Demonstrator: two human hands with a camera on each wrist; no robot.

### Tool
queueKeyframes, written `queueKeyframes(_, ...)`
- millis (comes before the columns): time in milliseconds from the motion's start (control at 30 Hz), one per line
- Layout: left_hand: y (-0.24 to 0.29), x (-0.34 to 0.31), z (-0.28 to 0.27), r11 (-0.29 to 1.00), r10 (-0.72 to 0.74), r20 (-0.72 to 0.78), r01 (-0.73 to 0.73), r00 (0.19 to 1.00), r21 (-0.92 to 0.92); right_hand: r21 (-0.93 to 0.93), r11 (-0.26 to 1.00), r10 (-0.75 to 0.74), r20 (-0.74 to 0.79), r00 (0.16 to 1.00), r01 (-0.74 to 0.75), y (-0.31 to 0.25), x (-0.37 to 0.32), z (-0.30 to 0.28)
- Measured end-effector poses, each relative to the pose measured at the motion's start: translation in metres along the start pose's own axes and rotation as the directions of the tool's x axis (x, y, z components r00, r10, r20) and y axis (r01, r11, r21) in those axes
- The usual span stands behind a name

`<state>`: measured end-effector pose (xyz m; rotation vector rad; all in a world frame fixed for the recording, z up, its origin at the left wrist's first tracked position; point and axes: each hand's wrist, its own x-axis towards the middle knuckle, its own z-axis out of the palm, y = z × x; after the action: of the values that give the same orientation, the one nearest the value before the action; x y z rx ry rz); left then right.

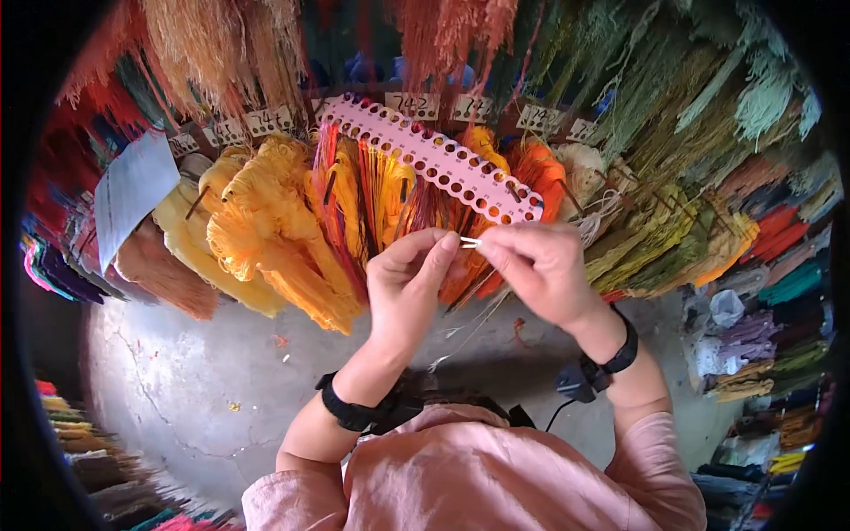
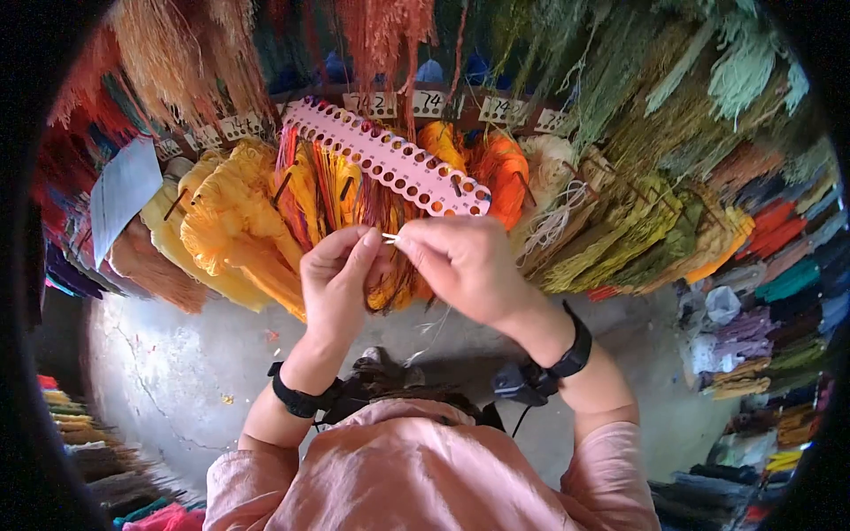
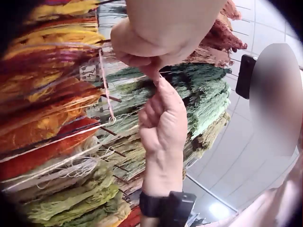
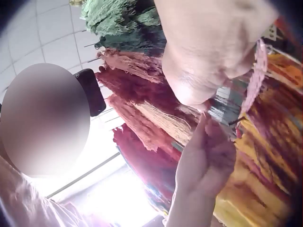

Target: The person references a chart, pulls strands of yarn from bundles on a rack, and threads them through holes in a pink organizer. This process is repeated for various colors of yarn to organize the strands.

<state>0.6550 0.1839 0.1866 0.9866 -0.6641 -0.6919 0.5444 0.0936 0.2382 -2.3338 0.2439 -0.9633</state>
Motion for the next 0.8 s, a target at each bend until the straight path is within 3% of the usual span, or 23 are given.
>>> queueKeyframes(100,-0.018,0.019,0.006,0.981,-0.164,-0.021,0.16,0.986,-0.112,0.033,0.986,0.163,0.073,0.984,-0.166,0.012,0.027,-0.009)
queueKeyframes(200,-0.033,0.039,0.014,0.924,-0.245,-0.104,0.2,0.964,-0.326,-0.034,0.982,0.191,0.176,0.966,-0.188,0.027,0.062,-0.014)
queueKeyframes(233,-0.032,0.046,0.019,0.881,-0.277,-0.169,0.18,0.946,-0.437,-0.033,0.953,0.3,0.263,0.917,-0.302,0.024,0.074,-0.015)
queueKeyframes(333,-0.054,0.063,0.017,0.909,-0.237,-0.098,0.185,0.967,-0.374,-0.066,0.992,0.121,0.297,0.947,-0.106,0.041,0.097,-0.006)
queueKeyframes(367,-0.054,0.063,0.018,0.91,-0.207,-0.097,0.154,0.974,-0.386,-0.162,0.981,0.157,0.324,0.933,-0.109,0.039,0.104,-0.005)
queueKeyframes(500,-0.048,0.058,0.012,0.927,-0.194,-0.065,0.162,0.979,-0.338,-0.174,0.967,0.242,0.401,0.884,-0.185,0.054,0.11,0.004)
queueKeyframes(600,-0.039,0.051,0.011,0.936,-0.175,-0.044,0.152,0.984,-0.317,-0.164,0.972,0.223,0.403,0.888,-0.17,0.055,0.111,0.009)
queueKeyframes(633,-0.035,0.047,0.011,0.918,-0.234,-0.061,0.2,0.97,-0.343,-0.155,0.971,0.231,0.41,0.882,-0.182,0.049,0.112,0.008)
queueKeyframes(800,-0.025,0.026,0.01,0.911,-0.251,0.053,0.255,0.966,-0.323,-0.076,0.95,0.3,0.483,0.823,-0.302,0.027,0.109,0.006)
